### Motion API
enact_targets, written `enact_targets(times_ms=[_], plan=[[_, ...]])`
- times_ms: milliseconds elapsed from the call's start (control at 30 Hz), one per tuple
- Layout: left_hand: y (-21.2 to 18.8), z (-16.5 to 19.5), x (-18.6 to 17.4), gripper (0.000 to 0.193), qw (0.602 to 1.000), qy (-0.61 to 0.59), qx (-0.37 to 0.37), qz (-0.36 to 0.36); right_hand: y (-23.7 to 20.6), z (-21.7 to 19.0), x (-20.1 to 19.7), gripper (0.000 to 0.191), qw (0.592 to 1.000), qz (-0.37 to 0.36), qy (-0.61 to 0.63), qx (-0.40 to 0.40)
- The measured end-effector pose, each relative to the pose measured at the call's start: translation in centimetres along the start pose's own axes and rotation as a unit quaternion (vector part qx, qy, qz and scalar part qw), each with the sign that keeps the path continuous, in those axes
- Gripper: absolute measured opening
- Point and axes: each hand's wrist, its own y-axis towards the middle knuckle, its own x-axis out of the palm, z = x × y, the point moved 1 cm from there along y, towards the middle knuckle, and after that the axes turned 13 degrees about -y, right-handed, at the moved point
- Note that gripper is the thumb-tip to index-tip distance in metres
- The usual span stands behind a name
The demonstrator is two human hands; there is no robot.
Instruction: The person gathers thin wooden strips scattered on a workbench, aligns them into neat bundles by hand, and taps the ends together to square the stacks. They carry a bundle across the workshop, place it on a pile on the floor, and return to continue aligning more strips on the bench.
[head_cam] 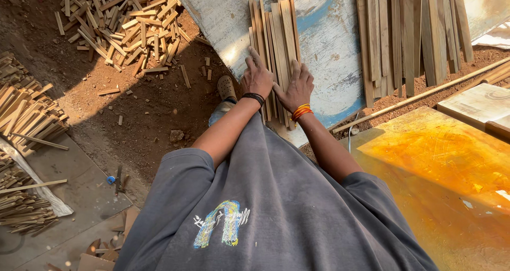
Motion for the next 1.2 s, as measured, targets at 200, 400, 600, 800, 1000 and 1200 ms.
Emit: enact_targets(times_ms=[200, 400, 600, 800, 1000, 1200], plan=[[0.1, 2.0, -1.8, 0.104, 0.997, 0.043, 0.061, -0.008, 0.2, -0.4, 0.5, 0.106, 1.000, 0.004, -0.025, 0.013], [-0.7, 0.6, -1.0, 0.054, 0.995, 0.058, 0.073, -0.039, -0.6, 0.4, 1.1, 0.107, 0.998, -0.005, -0.013, 0.061], [-1.6, -1.8, -0.7, 0.045, 0.992, 0.059, 0.111, 0.026, -1.5, 1.0, 1.5, 0.106, 0.997, 0.021, -0.036, 0.066], [-1.4, -0.9, -0.1, 0.086, 0.993, 0.023, 0.108, 0.045, -0.5, 1.7, 0.8, 0.102, 0.998, 0.016, 0.019, 0.051], [-1.0, 0.1, -0.7, 0.077, 0.998, 0.027, 0.051, 0.021, 0.2, 1.5, 0.3, 0.106, 0.999, 0.003, 0.008, 0.037], [-1.6, 0.8, -1.6, 0.053, 0.999, 0.038, 0.025, 0.015, 0.1, 1.3, -0.2, 0.107, 0.999, -0.008, 0.013, 0.040]])
